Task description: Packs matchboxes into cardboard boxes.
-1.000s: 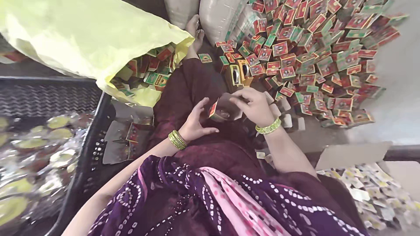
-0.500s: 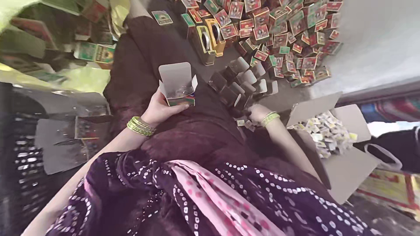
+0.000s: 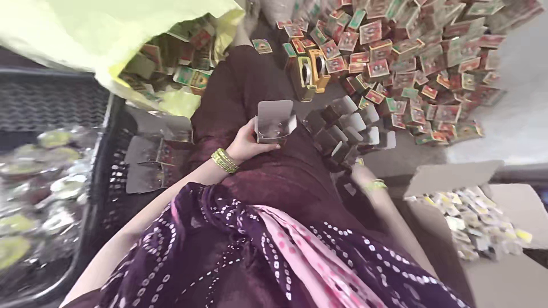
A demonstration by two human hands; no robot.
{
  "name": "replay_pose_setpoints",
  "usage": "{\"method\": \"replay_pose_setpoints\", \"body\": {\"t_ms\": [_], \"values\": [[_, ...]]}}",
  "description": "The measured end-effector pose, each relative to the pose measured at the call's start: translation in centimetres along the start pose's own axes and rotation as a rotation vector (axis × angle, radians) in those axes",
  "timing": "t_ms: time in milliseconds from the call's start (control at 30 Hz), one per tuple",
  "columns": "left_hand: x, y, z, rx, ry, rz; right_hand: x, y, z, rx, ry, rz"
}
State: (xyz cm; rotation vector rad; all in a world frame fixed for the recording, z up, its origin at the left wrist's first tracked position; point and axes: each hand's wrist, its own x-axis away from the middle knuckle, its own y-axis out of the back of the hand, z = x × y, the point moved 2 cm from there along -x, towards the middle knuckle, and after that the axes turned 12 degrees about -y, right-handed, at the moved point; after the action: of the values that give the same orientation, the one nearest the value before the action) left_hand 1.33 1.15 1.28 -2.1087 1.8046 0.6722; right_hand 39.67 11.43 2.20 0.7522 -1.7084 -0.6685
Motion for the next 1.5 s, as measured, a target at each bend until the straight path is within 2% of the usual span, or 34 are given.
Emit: {"method": "replay_pose_setpoints", "body": {"t_ms": [100, 167, 233, 333, 433, 633, 767, 833, 933, 1000, 1133, 1267, 1367, 1500], "values": [[-0.3, 0.0, 0.0, 0.008, 0.009, -0.012, 5.5, 5.9, 2.1, -0.280, 0.330, -0.229], [-0.4, 0.0, 0.0, -0.013, 0.008, -0.001, 8.4, 7.9, 4.3, -0.633, 0.654, -0.424], [-0.4, 0.0, -0.1, -0.066, -0.010, 0.020, 11.0, 8.9, 7.8, -0.918, 0.921, -0.509], [-0.3, 0.2, -0.1, -0.110, 0.001, 0.054, 13.7, 8.9, 13.2, -0.948, 1.098, -0.570], [-0.2, 0.6, -0.3, -0.153, 0.039, 0.100, 14.8, 8.1, 17.4, -0.808, 1.056, -0.591], [-0.2, 1.2, 0.1, -0.290, 0.033, 0.091, 15.5, 6.9, 19.6, -0.650, 1.074, -0.970], [-0.3, 1.1, -0.1, -0.339, 0.044, 0.135, 14.9, 6.2, 19.9, -0.673, 1.065, -0.935], [-0.3, 1.1, -0.1, -0.346, 0.014, 0.142, 14.9, 5.9, 20.3, -0.626, 1.122, -0.928], [-0.1, 1.2, 0.0, -0.331, 0.090, 0.164, 15.2, 5.3, 20.9, -0.422, 1.280, -0.960], [0.0, 1.2, 0.2, -0.296, 0.154, 0.165, 15.2, 5.1, 21.3, -0.267, 1.311, -1.010], [0.2, 1.1, 1.0, -0.302, 0.125, 0.147, 14.9, 5.2, 21.7, -0.048, 1.350, -1.008], [0.1, 0.9, 1.1, -0.300, 0.108, 0.121, 14.6, 5.7, 21.8, -0.023, 1.354, -0.972], [0.2, 0.7, 1.3, -0.203, 0.120, 0.085, 14.5, 5.4, 21.7, 0.005, 1.328, -0.979], [0.1, 0.6, 0.7, -0.186, 0.116, 0.132, 13.9, 5.7, 21.1, -0.046, 1.392, -0.888]]}}
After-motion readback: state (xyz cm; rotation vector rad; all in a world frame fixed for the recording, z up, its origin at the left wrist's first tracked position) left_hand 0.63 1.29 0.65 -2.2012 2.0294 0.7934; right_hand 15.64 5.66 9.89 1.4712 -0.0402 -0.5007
